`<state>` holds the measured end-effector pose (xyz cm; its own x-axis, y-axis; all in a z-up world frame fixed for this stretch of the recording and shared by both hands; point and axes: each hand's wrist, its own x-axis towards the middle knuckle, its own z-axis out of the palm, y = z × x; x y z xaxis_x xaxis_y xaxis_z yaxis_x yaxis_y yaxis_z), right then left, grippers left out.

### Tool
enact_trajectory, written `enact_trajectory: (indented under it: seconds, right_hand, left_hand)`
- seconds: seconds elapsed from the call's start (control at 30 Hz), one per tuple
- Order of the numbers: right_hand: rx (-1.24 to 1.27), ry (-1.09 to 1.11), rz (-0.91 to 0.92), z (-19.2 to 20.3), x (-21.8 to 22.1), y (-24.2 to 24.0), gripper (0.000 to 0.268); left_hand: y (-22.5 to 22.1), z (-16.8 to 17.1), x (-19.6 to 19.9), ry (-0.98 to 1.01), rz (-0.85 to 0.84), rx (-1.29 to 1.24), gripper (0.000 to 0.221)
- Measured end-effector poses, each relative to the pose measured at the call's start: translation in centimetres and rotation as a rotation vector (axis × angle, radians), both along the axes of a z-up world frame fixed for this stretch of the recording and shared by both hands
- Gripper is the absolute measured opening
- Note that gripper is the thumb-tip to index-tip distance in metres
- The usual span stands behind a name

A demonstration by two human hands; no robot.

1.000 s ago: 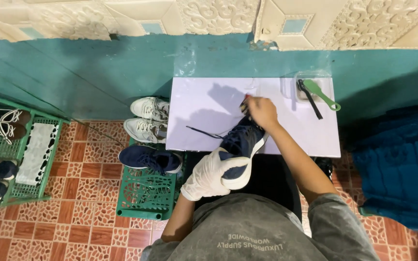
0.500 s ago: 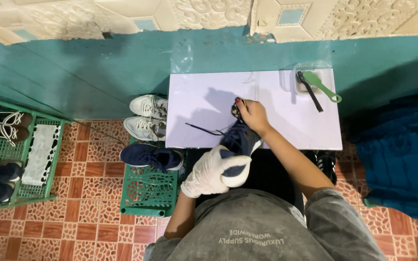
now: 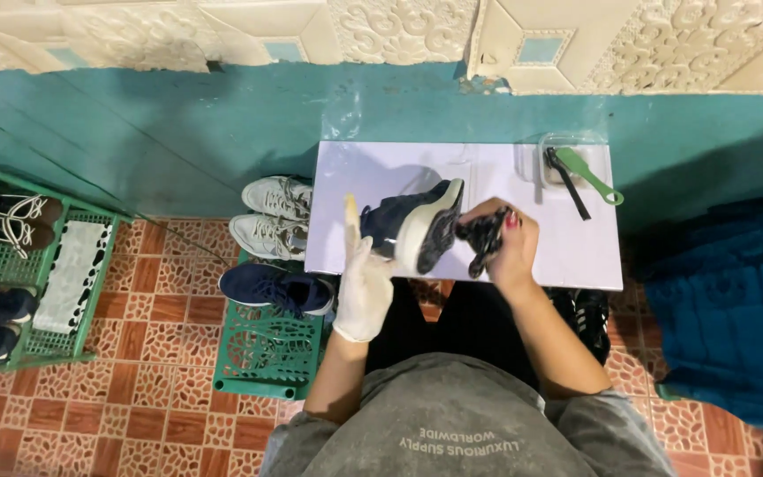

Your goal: Applying a liquid treatment to the midsole of a sneaker using a brush and wiping it clean with a cloth.

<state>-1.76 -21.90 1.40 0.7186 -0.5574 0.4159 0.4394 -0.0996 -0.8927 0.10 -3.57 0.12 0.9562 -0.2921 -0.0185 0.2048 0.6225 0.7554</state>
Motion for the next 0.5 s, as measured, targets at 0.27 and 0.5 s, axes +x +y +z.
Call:
enact_trajectory:
  seconds: [0.27,0.5]
  right_hand:
    - [-1.255,-0.070,-0.450,0.1,1.2,2.3,0.033]
    - [-1.308,-0.379,-0.249,0.4,1.5,2.5,0.032]
  left_hand:
    - [-3.1,-3.7,-0.6,0.246,-0.056,-0.251,0.070]
    - [-2.8,1.8,-0.2,0.487,0.037,-0.471,0.053]
